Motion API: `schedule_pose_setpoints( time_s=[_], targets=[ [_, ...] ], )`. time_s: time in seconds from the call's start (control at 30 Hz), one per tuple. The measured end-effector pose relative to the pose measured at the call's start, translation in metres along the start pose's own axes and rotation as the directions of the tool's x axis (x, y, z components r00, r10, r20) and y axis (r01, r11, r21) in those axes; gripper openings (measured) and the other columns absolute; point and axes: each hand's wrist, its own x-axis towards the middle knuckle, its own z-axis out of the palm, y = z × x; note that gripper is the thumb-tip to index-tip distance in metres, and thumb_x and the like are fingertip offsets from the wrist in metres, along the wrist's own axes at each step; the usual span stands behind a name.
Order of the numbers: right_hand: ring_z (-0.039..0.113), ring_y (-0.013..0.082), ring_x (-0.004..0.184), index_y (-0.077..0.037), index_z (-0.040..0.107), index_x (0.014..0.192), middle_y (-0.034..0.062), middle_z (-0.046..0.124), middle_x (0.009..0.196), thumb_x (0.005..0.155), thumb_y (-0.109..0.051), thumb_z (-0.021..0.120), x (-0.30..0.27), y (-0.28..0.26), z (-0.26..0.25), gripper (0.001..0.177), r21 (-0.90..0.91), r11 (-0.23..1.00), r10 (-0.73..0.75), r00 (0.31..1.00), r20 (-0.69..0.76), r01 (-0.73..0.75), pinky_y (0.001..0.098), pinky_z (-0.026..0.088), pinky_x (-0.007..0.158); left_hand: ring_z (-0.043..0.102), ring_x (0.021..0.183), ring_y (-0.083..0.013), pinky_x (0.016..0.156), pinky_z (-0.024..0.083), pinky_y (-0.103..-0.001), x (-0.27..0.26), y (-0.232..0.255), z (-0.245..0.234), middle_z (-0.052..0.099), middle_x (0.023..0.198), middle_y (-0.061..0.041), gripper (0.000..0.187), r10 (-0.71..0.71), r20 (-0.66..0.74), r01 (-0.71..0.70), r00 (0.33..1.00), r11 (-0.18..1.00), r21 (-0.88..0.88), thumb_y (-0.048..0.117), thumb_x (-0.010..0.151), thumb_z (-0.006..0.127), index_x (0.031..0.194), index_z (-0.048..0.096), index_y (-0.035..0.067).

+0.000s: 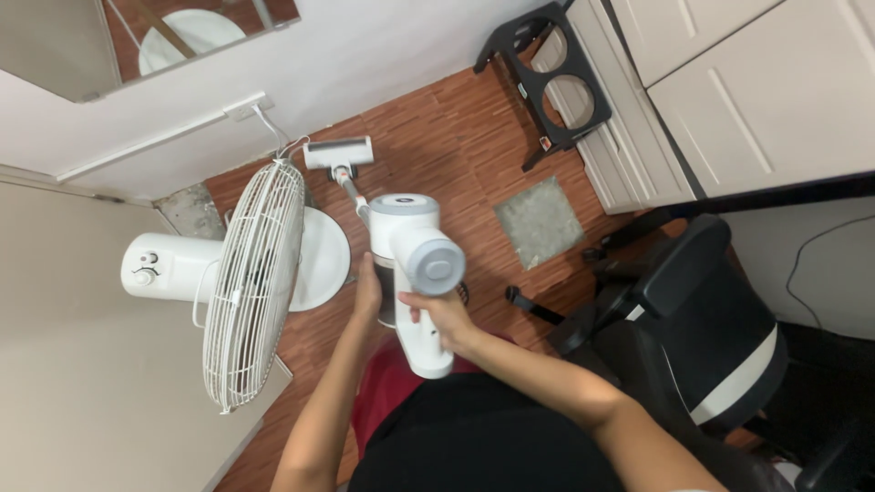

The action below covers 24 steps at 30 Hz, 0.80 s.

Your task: The person moves a chair and a fan aside by hand and vacuums the floor with a vacuum cleaner.

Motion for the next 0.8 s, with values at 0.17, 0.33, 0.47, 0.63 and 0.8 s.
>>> schedule_pose_setpoints(
  time_s=[0.17,0.33,0.47,0.63,0.8],
  targets=[
    [0.054,0.0154,0.05,-0.007,0.06,0.079,0.0035,0.057,0.063,0.079,0.0,0.071,0.002,0.003,-0.051,0.013,0.19,0.976,0.131,0.986,-0.101,-0.11,0.0293,0.046,0.05,0.061,0.122,-0.0333,0.106,0.042,-0.041,-0.016,0.002,0.026,0.065,0.133,-0.023,0.073,0.192,0.009,-0.172,0.981,0.856,0.488,0.059,0.103,0.031,0.138,0.058,0.001],
    [0.047,0.0098,0.049,-0.014,0.051,0.075,-0.0037,0.046,0.06,0.079,0.001,0.064,0.004,0.0,-0.095,0.02,0.589,0.807,0.126,0.986,-0.107,-0.039,0.0262,0.045,0.05,0.059,0.124,-0.0345,0.108,0.042,-0.04,-0.033,0.036,0.063,0.063,0.132,-0.026,0.065,0.159,0.178,-0.233,0.971,0.799,0.554,0.054,0.099,0.047,0.142,0.057,0.006],
    [0.049,0.0103,0.053,-0.011,0.052,0.081,-0.002,0.048,0.064,0.078,0.001,0.062,-0.028,-0.03,-0.099,0.016,0.527,0.85,0.035,0.995,-0.096,0.021,0.027,0.046,0.053,0.054,0.136,-0.0325,0.113,0.039,-0.038,-0.046,0.033,0.09,0.057,0.143,-0.026,0.071,0.144,0.314,-0.283,0.938,0.842,0.46,0.047,0.095,0.06,0.149,0.043,0.003],
    [0.05,0.0145,0.053,-0.004,0.057,0.088,0.0037,0.051,0.064,0.076,0.003,0.063,-0.086,-0.087,-0.089,0.015,0.064,0.996,-0.042,0.954,-0.297,0.064,0.0283,0.041,0.05,0.024,0.154,-0.0314,0.122,0.019,-0.037,-0.078,0.039,0.121,0.027,0.165,-0.023,0.095,0.162,0.511,-0.284,0.844,0.944,0.17,0.041,0.092,0.07,0.163,0.015,0.009],
    [0.051,0.0139,0.053,-0.006,0.057,0.088,0.0035,0.053,0.065,0.074,0.003,0.061,-0.078,-0.094,-0.08,0.017,0.299,0.944,-0.011,0.921,-0.389,0.137,0.0283,0.043,0.049,0.034,0.151,-0.0308,0.12,0.027,-0.037,-0.058,0.078,0.132,0.036,0.162,-0.02,0.09,0.08,0.579,-0.325,0.811,0.885,0.332,0.047,0.091,0.067,0.163,0.026,0.012]
  ],
)
